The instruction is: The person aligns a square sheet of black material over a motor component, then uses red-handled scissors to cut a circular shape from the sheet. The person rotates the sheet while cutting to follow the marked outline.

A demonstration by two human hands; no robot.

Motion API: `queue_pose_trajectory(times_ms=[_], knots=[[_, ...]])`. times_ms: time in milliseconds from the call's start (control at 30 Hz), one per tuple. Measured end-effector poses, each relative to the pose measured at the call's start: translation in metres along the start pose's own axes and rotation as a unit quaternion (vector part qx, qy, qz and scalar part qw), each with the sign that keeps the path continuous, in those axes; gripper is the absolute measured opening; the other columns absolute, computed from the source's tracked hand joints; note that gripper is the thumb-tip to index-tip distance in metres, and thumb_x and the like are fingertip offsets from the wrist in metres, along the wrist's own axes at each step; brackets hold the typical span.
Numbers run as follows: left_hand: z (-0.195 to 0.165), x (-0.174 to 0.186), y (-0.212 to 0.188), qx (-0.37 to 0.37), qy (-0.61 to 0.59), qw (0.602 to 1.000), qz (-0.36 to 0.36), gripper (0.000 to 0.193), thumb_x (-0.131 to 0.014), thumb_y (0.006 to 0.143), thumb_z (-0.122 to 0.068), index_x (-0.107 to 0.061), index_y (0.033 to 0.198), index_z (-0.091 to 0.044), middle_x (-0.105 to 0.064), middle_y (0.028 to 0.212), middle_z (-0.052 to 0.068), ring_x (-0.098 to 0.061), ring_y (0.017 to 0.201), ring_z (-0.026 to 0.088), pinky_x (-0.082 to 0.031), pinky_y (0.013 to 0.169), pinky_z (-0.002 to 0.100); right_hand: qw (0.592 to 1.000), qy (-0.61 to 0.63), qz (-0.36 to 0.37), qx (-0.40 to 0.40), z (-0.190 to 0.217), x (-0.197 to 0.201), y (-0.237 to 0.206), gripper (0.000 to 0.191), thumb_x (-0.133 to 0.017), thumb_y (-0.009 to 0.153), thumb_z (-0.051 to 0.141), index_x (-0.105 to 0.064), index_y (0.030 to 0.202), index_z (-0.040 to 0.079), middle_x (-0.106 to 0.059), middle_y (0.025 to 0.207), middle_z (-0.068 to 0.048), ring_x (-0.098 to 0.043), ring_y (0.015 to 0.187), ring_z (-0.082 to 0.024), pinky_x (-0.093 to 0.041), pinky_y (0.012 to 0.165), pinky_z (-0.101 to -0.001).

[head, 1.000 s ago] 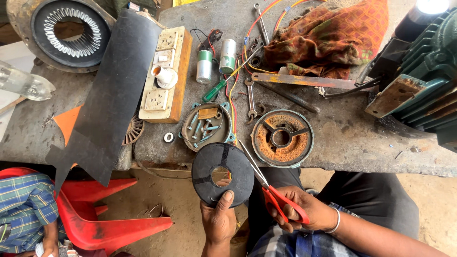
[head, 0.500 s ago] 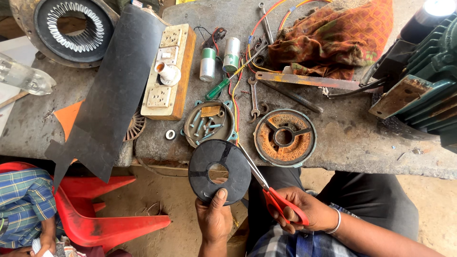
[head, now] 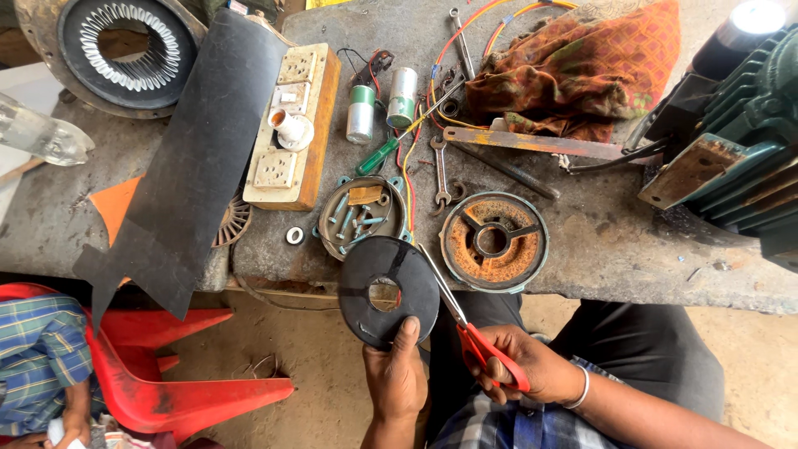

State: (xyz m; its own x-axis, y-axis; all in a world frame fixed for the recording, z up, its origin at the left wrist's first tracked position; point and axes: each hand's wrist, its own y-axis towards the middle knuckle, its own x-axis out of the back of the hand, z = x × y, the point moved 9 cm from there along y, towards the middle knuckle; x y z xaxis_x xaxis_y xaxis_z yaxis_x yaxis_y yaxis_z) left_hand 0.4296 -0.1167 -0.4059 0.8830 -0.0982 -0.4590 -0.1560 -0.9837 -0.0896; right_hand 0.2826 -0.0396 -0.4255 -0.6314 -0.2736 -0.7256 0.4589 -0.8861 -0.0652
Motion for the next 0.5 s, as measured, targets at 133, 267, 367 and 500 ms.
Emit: queue_pose_trajectory(times_ms=[133,267,367,500], knots=[[-0.007,-0.021,-0.004,-0.023,0.067,0.997,0.038,0.026,-0.074,0.092,-0.009,-0.07,0.114,0.005,-0.073,0.109,0.009,-0.067,0.102,0.02,-0.053,0.096,0.036,0.999,0.013,-0.033,0.034,0.015,0.008,-0.004,0.075,-0.083,0.072,0.067,-0.06,0.1,0.001,-0.065,0.075,-0.004,-0.061,0.059,-0.01,-0.042,0.048,-0.02],[-0.01,-0.024,-0.007,-0.013,0.14,0.989,0.05,0.028,-0.074,0.09,-0.009,-0.07,0.114,0.005,-0.074,0.107,0.01,-0.068,0.098,0.019,-0.055,0.091,0.035,0.999,0.011,-0.023,0.04,0.019,0.009,-0.008,0.08,-0.082,0.072,0.071,-0.06,0.102,0.0,-0.063,0.077,-0.004,-0.061,0.062,-0.011,-0.04,0.049,-0.0195],[-0.017,-0.023,-0.006,-0.032,0.174,0.983,0.057,0.028,-0.074,0.09,-0.01,-0.07,0.114,0.004,-0.074,0.107,0.01,-0.069,0.098,0.018,-0.055,0.091,0.035,0.999,0.014,-0.017,0.04,0.016,0.01,-0.009,0.08,-0.082,0.072,0.071,-0.061,0.102,0.0,-0.064,0.078,-0.004,-0.061,0.061,-0.011,-0.039,0.049,-0.0194],[-0.021,-0.022,-0.005,-0.032,0.171,0.983,0.06,0.027,-0.074,0.09,-0.011,-0.07,0.113,0.003,-0.074,0.106,0.009,-0.069,0.098,0.018,-0.056,0.091,0.035,0.999,0.008,-0.015,0.031,0.01,0.012,-0.01,0.078,-0.082,0.072,0.069,-0.061,0.101,0.0,-0.063,0.076,-0.004,-0.06,0.058,-0.012,-0.037,0.046,-0.0195]])
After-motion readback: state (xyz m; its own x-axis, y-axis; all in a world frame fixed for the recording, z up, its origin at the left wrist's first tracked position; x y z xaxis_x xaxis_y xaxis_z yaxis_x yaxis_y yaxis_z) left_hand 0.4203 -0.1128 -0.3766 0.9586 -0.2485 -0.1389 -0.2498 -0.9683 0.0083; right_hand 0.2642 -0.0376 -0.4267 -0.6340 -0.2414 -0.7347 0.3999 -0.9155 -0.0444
